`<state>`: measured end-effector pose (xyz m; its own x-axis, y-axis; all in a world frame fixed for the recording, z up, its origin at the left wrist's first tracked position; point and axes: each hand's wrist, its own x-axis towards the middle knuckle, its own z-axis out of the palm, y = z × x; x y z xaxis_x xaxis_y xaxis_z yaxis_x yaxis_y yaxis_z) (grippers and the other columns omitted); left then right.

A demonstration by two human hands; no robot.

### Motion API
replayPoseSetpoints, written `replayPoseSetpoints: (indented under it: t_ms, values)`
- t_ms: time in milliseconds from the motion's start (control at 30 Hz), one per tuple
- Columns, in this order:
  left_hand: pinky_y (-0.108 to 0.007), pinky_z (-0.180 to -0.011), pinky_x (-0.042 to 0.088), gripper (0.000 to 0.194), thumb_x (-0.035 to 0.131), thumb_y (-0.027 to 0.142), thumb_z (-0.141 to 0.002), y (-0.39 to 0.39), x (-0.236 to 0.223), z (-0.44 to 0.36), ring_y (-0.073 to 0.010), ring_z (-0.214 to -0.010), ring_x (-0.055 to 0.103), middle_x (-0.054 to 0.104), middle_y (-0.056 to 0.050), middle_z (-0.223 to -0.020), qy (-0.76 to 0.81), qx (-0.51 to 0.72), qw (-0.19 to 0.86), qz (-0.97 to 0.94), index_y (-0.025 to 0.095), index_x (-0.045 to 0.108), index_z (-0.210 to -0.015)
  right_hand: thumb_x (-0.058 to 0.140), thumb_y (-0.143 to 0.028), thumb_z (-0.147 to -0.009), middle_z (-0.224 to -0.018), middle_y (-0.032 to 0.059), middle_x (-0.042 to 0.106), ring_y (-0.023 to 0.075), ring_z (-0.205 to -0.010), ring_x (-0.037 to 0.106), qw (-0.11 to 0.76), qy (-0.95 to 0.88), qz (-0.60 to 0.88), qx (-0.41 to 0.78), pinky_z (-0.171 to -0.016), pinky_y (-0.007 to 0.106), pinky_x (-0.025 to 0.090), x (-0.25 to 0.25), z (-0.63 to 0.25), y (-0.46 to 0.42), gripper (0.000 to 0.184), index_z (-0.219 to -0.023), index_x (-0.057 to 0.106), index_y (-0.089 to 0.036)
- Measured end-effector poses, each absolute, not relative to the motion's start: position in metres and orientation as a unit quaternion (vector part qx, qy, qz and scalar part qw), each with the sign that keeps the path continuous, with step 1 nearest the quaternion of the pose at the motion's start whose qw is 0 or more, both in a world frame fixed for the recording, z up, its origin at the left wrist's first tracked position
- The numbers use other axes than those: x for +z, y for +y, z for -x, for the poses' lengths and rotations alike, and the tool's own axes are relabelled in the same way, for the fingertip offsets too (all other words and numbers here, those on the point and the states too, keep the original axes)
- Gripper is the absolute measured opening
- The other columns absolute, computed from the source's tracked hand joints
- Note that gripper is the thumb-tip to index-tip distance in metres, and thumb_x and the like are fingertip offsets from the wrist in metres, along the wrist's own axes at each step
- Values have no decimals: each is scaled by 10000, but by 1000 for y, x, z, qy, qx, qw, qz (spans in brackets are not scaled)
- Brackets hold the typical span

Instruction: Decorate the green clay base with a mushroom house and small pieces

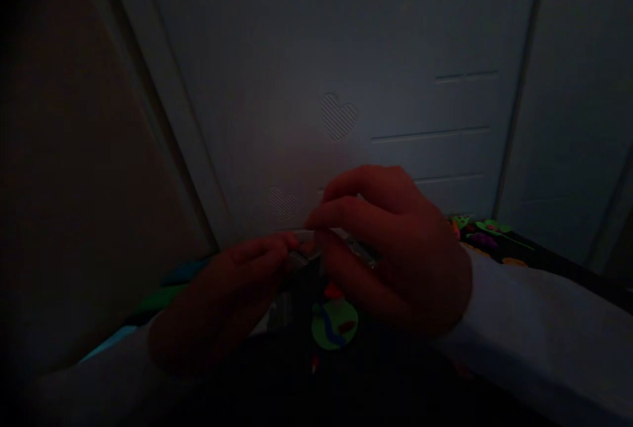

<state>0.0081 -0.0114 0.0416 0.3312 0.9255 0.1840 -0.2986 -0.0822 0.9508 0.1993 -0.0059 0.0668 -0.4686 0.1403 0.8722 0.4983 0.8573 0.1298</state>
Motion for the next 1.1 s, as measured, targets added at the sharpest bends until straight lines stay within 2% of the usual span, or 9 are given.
replayPoseSetpoints:
  t_ms: [100,267,433,600,833,1000,1100]
  values:
    - [-301,-805,407,135,650,209,-727,-11,41,-7,-142,-795,526,580,-27,-829,284,510,610,-535,126,607,-824,506,-169,-822,-975,42,530,112,-921,530,474,-837,193,-194,-836,280,427,67,-199,-7,119,-926,564,-174]
    - [-307,-826,406,101,614,197,-765,-15,43,-9,-130,-773,525,588,-28,-819,282,504,617,-535,129,599,-838,493,-174,-830,-967,45,533,107,-909,524,473,-838,194,-194,-821,273,430,67,-197,-8,114,-920,563,-173]
    - [-351,-820,422,156,597,268,-777,-15,43,-10,-157,-773,538,567,-31,-778,287,516,618,-519,122,586,-833,498,-166,-828,-968,40,534,117,-916,529,479,-836,190,-191,-831,284,430,64,-196,-6,106,-919,551,-185]
    - [-265,-776,441,102,638,220,-745,-15,43,-10,-105,-713,544,593,-5,-753,275,516,616,-528,135,610,-793,492,-183,-836,-983,29,528,114,-920,532,469,-840,198,-188,-841,291,432,63,-196,-6,110,-933,541,-196]
    - [-240,-757,450,138,623,230,-757,-17,42,-9,-106,-747,564,653,-30,-841,280,495,610,-552,132,630,-854,500,-187,-833,-981,31,528,111,-900,530,459,-842,196,-205,-820,293,446,64,-196,-6,108,-929,549,-194]
    - [-290,-720,473,174,576,285,-782,-9,40,-10,-146,-764,588,635,-44,-802,333,502,521,-604,127,603,-849,489,-201,-838,-961,46,535,123,-879,531,435,-850,193,-224,-804,311,445,68,-197,-6,102,-917,552,-187]
    - [-296,-740,475,170,552,287,-786,-3,37,-10,-152,-805,598,630,-42,-834,351,513,492,-609,130,594,-835,463,-208,-850,-965,63,528,107,-890,506,411,-858,188,-243,-811,282,424,71,-198,-7,140,-932,568,-164]
